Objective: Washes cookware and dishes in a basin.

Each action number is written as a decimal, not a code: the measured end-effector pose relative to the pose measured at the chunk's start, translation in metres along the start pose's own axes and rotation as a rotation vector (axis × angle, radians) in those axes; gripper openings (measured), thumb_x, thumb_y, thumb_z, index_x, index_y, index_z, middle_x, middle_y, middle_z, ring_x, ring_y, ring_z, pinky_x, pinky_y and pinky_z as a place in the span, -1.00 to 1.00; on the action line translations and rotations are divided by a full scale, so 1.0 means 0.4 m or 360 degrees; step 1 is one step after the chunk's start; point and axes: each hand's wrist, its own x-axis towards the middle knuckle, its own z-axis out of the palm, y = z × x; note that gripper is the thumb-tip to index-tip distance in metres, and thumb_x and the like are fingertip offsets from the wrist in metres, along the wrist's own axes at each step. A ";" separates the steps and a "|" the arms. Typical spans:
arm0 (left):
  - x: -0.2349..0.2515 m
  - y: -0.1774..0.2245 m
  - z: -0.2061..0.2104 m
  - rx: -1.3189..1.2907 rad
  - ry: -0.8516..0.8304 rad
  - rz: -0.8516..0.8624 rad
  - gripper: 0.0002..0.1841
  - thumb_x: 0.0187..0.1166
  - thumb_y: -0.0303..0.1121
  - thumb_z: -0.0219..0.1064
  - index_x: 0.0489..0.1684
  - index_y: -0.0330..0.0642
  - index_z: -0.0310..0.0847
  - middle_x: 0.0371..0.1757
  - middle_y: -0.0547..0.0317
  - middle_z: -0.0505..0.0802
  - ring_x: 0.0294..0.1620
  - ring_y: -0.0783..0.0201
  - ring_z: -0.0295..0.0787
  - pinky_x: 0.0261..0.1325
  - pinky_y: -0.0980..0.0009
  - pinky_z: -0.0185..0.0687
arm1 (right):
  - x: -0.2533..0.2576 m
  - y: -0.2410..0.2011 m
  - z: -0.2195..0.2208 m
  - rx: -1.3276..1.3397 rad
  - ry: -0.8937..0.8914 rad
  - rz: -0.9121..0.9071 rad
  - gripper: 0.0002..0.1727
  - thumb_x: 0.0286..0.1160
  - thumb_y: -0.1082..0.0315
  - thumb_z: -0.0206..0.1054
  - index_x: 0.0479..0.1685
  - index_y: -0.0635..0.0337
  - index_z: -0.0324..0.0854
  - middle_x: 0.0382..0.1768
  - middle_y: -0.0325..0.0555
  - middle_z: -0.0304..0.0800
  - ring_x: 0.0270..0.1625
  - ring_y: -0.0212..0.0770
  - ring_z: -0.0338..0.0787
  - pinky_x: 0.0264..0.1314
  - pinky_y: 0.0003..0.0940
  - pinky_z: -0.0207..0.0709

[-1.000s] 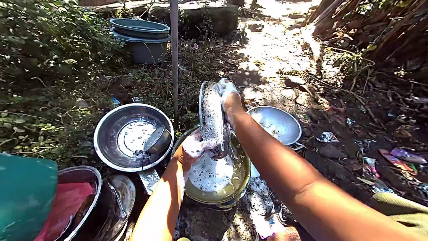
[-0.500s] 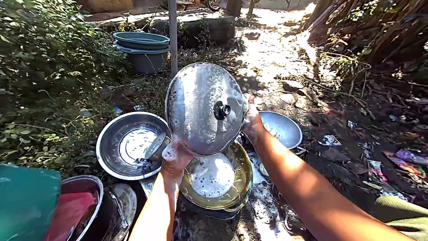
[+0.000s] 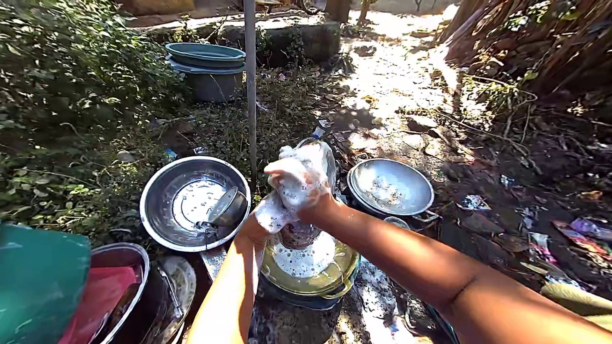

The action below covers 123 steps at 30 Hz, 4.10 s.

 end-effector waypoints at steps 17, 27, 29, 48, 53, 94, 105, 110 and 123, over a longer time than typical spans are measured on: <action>0.008 -0.104 -0.083 -0.0458 0.0077 0.0397 -0.70 0.12 -0.08 0.73 -0.25 0.19 0.80 -0.29 0.53 0.89 -0.27 0.65 0.79 -0.15 0.64 0.71 | -0.092 -0.069 0.104 0.0290 0.0006 0.0676 -0.33 0.75 0.18 0.06 0.81 0.25 0.20 0.82 0.29 0.10 0.88 0.16 0.08 0.87 0.12 0.02; 0.002 -0.001 -0.073 0.0358 0.0563 0.0341 -0.75 0.37 -0.39 0.46 -0.04 -0.13 0.59 -0.35 0.52 0.75 -0.36 0.71 0.66 -0.23 0.70 0.64 | -0.042 -0.099 0.134 0.0652 -0.0014 0.1216 -0.40 0.81 0.34 0.00 0.82 0.24 0.13 0.80 0.18 0.18 0.80 0.06 0.26 0.78 0.09 0.20; 0.009 -0.002 -0.078 0.0216 0.0732 0.0413 -0.79 0.50 -0.43 0.36 0.04 -0.19 0.60 -0.28 0.42 0.79 -0.28 0.60 0.72 -0.13 0.58 0.71 | -0.129 -0.140 0.165 0.0702 -0.0022 0.1287 -0.37 0.80 0.30 0.06 0.84 0.18 0.13 0.82 0.19 0.13 0.82 0.10 0.21 0.80 0.09 0.16; -0.147 0.165 -0.306 0.0752 0.0853 0.0391 -0.33 0.35 -0.28 0.51 0.51 -0.21 0.42 0.24 0.19 0.80 0.24 0.45 0.75 0.36 0.41 0.69 | -0.100 0.178 0.083 0.0643 -0.1142 0.1398 -0.46 0.92 0.00 -0.14 0.14 0.30 0.58 -0.22 0.04 0.65 -0.22 -0.13 0.66 -0.12 -0.10 0.61; -0.076 0.059 -0.366 0.1717 0.0877 -0.0639 -0.46 0.60 -0.28 0.38 0.56 -0.26 0.52 0.47 -0.27 0.68 0.58 -0.16 0.53 0.65 -0.18 0.29 | -0.192 0.061 -0.067 0.0005 -0.2251 0.0653 -0.56 0.75 0.05 0.23 0.36 0.12 0.69 0.38 0.26 0.63 0.44 0.27 0.63 0.49 0.35 0.43; 0.018 -0.488 -0.108 0.1531 -0.0565 -0.1385 -0.66 0.64 -0.41 0.31 0.14 -0.60 0.66 0.31 -0.48 0.71 0.46 -0.33 0.58 0.55 -0.25 0.35 | -0.144 0.177 -0.161 -0.0621 -0.1276 0.1255 -0.44 0.57 0.32 0.36 0.61 0.04 0.52 0.45 0.33 0.61 0.52 0.39 0.56 0.44 0.51 0.36; -0.017 -0.575 -0.102 0.1188 -0.0140 -0.1289 -0.56 0.83 -0.30 0.07 0.42 -0.53 0.52 0.43 -0.46 0.64 0.49 -0.25 0.57 0.52 -0.10 0.43 | -0.257 0.115 -0.116 -0.0620 -0.1030 0.0996 -0.53 0.62 0.24 0.32 0.48 0.18 0.58 0.33 0.33 0.66 0.33 0.33 0.72 0.27 0.36 0.59; 0.014 -0.531 -0.105 0.1236 0.0107 -0.1443 -0.61 0.80 -0.36 0.11 0.32 -0.57 0.54 0.36 -0.50 0.67 0.44 -0.34 0.58 0.48 -0.24 0.41 | -0.419 0.291 -0.197 -0.0523 -0.0862 0.1920 -0.33 0.79 -0.07 0.13 0.64 0.27 0.35 0.49 0.39 0.55 0.56 0.32 0.55 0.58 0.35 0.34; 0.108 -0.348 -0.157 0.1576 0.0517 -0.0897 -0.45 0.74 -0.34 0.15 0.75 -0.12 0.33 0.59 -0.20 0.60 0.66 -0.15 0.45 0.69 -0.12 0.28 | -0.510 0.159 -0.141 -0.0300 -0.2569 0.0191 -0.29 0.57 -0.09 0.35 0.48 0.33 0.51 0.39 0.44 0.59 0.48 0.45 0.55 0.46 0.39 0.36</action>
